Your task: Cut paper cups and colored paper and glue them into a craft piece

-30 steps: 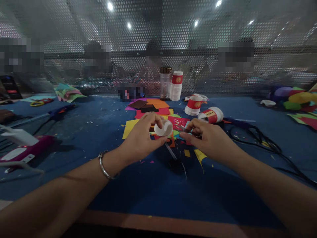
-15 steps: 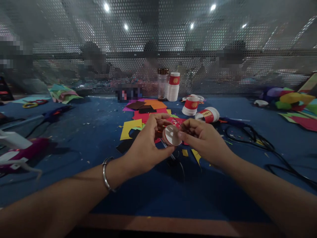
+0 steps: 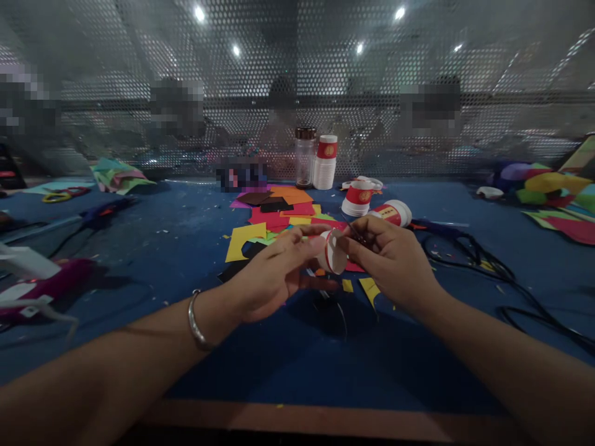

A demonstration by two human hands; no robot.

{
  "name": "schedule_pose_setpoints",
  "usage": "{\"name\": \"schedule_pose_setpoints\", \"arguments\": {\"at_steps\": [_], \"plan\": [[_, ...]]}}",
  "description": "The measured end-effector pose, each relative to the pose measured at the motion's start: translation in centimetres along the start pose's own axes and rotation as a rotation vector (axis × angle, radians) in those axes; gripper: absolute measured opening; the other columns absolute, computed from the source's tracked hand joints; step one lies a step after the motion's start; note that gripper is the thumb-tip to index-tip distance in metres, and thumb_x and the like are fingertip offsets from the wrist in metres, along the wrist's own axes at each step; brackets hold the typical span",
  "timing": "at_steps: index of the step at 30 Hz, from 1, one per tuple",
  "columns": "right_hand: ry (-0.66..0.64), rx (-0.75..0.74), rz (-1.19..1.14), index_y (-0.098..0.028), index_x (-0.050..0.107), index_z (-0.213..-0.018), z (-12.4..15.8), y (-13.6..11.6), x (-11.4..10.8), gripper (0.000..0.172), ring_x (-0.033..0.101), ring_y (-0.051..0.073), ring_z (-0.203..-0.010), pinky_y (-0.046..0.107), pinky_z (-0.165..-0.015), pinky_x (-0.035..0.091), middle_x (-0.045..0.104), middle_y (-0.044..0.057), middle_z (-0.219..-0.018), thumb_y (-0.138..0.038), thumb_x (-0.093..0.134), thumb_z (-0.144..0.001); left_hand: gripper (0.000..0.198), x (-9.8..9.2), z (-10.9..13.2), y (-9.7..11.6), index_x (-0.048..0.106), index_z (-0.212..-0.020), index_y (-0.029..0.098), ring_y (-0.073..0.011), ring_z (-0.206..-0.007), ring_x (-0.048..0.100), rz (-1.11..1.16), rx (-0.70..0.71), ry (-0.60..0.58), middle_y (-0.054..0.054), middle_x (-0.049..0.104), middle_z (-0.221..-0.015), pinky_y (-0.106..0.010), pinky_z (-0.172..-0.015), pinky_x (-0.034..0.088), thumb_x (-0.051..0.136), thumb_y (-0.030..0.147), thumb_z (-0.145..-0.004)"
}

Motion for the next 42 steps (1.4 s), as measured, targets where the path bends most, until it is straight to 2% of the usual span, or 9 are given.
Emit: {"name": "schedule_pose_setpoints", "arguments": {"at_steps": [2,5,9,12,17,25,35,42], "plan": [[0.004,-0.011,0.014,-0.019,0.059,-0.076,0.0,-0.1,0.0,0.012,0.052,0.012,-0.061,0.026,-0.057,0.044,0.057,-0.002,-0.066,-0.027,0.068,-0.077,0.025,0.3,-0.1,-0.7,0.061,-0.116,0.017,-0.0179,-0.092,0.065,0.082,-0.09,-0.034,-0.007,0.063,-0.106,-0.034,-0.077,0.06,0.06,0.031,-0.095],[0.001,-0.016,0.021,-0.019,0.06,-0.077,0.1,-0.1,0.0,0.013,0.052,0.012,-0.062,0.026,-0.058,0.044,0.058,-0.001,-0.068,-0.029,0.068,-0.078,0.021,0.1,-0.3,-0.4,0.064,-0.113,0.017,-0.0153,-0.089,0.066,0.096,-0.069,-0.037,-0.005,0.066,-0.099,-0.03,-0.078,0.058,0.062,0.025,-0.094],[-0.04,0.036,-0.023,-0.018,0.062,-0.088,0.1,0.2,0.2,0.023,0.057,0.014,-0.066,0.027,-0.06,0.045,0.064,0.001,-0.074,-0.035,0.073,-0.077,0.027,-1.1,-0.4,0.6,0.063,-0.115,0.021,-0.013,-0.088,0.065,-0.025,0.052,0.007,-0.003,0.068,-0.103,-0.029,-0.081,0.056,0.069,0.023,-0.089],[-0.102,0.092,-0.034,-0.018,0.062,-0.095,0.2,0.6,0.6,0.035,0.057,0.014,-0.065,0.027,-0.057,0.044,0.065,0.001,-0.074,-0.045,0.075,-0.077,0.034,-2.2,-0.6,2.0,0.062,-0.116,0.022,-0.0156,-0.097,0.064,-0.172,0.181,0.053,-0.005,0.068,-0.11,-0.031,-0.085,0.055,0.073,0.018,-0.084],[-0.154,0.069,0.076,-0.019,0.062,-0.091,0.4,0.7,1.0,0.035,0.053,0.013,-0.062,0.027,-0.056,0.04,0.059,-0.001,-0.071,-0.053,0.067,-0.085,0.041,-3.5,-0.9,3.5,0.059,-0.115,0.022,-0.0187,-0.106,0.063,-0.404,0.348,0.098,-0.006,0.064,-0.118,-0.036,-0.093,0.053,0.078,0.02,-0.079],[-0.252,0.056,0.097,-0.02,0.061,-0.089,0.8,0.8,2.3,0.029,0.049,0.011,-0.059,0.026,-0.053,0.037,0.057,-0.002,-0.068,-0.049,0.064,-0.088,0.046,-3.2,-0.7,3.7,0.055,-0.119,0.021,-0.0206,-0.107,0.063,-0.516,0.398,0.054,-0.01,0.061,-0.122,-0.035,-0.088,0.056,0.077,0.027,-0.079],[-0.25,0.036,0.113,-0.021,0.062,-0.081,0.9,0.2,2.3,0.025,0.045,0.009,-0.051,0.023,-0.047,0.033,0.055,-0.003,-0.061,-0.045,0.064,-0.088,0.049,-2.7,-0.6,3.7,0.055,-0.12,0.02,-0.0217,-0.109,0.062,-0.546,0.397,0.038,-0.011,0.06,-0.125,-0.036,-0.088,0.055,0.079,0.029,-0.078],[-0.257,0.016,0.126,-0.021,0.063,-0.08,0.8,0.0,2.3,0.025,0.046,0.01,-0.053,0.024,-0.048,0.034,0.056,-0.002,-0.063,-0.044,0.064,-0.088,0.047,-2.6,-0.6,3.6,0.055,-0.121,0.021,-0.021,-0.107,0.062,-0.573,0.415,0.015,-0.01,0.062,-0.12,-0.036,-0.088,0.056,0.077,0.028,-0.08]]}}
Point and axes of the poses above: each hand's wrist, its own z-axis away from the middle knuckle, its own x-axis out of the palm, y = z × x, the point moved 10 cm from there along -z, towards the middle knuckle
